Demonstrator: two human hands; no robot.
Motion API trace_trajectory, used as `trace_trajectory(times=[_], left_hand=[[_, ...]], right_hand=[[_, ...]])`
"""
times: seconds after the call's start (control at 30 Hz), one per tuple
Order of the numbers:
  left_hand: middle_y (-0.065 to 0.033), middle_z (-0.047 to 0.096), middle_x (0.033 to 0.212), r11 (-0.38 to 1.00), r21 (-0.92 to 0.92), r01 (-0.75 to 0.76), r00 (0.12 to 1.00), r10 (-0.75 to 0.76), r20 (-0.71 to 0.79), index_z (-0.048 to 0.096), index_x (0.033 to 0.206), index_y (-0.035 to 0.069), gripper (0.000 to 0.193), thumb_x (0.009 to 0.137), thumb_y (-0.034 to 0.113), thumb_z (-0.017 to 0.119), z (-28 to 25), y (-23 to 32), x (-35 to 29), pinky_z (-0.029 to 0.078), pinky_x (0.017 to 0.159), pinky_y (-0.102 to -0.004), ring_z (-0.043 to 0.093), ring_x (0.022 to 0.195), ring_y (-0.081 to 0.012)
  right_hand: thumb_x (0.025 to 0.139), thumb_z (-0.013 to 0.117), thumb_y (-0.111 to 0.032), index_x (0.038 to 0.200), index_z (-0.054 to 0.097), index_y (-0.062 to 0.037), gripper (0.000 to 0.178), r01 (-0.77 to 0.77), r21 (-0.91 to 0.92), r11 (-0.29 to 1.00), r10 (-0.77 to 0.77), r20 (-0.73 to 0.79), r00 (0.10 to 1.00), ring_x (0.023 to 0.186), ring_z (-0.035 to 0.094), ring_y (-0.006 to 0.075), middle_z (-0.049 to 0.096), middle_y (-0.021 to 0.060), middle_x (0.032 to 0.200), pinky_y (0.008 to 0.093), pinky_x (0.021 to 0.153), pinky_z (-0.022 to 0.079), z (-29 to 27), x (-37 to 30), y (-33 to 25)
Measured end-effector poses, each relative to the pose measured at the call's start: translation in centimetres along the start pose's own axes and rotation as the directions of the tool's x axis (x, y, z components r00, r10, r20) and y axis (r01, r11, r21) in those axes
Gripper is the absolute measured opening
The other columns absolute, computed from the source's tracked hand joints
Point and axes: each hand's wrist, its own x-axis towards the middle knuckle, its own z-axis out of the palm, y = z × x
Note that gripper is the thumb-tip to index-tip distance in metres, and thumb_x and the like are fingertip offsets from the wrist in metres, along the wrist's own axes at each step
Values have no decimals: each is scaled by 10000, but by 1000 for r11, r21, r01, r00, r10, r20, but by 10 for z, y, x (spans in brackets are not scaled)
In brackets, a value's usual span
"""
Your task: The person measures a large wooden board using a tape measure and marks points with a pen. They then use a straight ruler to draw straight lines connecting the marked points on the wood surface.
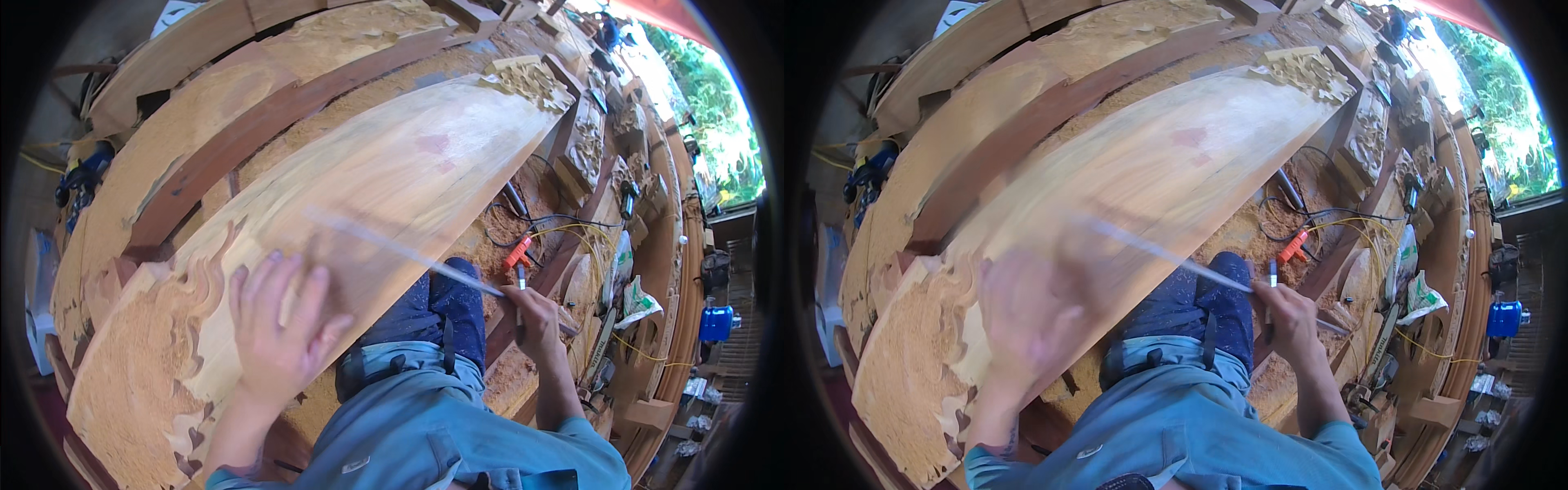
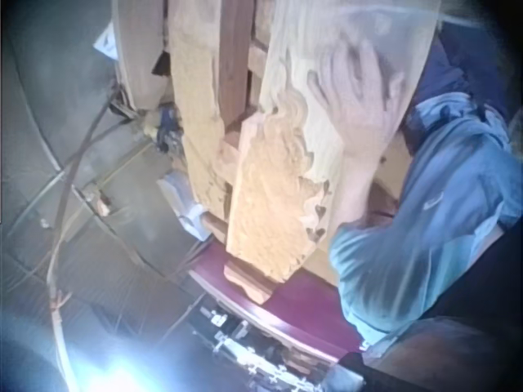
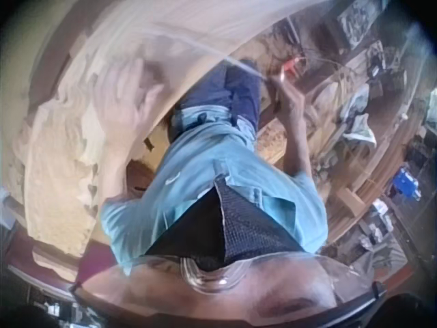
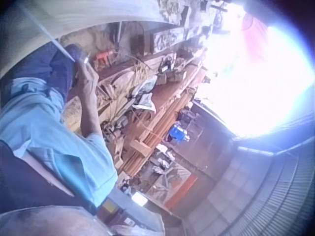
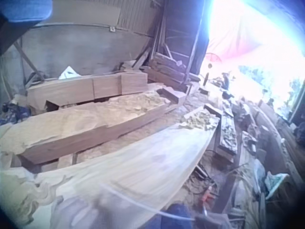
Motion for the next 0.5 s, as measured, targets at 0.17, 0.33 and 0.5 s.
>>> trace_trajectory(times=[0.17,0.33,0.5], left_hand=[[-160,596,1333,991,-123,59,977,-32,209,652,1315,66,529,884,352,763,31,-32,40,389,1102,-569,575,1249,-357],[-191,593,1377,925,-335,179,941,-62,331,636,1341,18,525,932,336,718,102,-68,114,451,1085,-471,569,1281,-380],[-253,565,1429,898,-299,323,919,-222,326,601,1390,-2,679,964,526,629,208,-104,206,450,1094,-463,555,1320,-398]], right_hand=[[832,659,99,1125,676,-18,317,-197,-87,976,181,-168,969,861,711,385,708,190,948,425,709,549,-18,-12,32],[875,633,23,1126,670,-11,256,-334,-140,932,301,-211,930,907,713,398,711,209,979,436,761,549,-26,-11,40],[923,612,3,1131,669,1,216,-342,-147,928,305,-226,925,918,716,397,710,223,997,408,783,561,-41,17,44]])
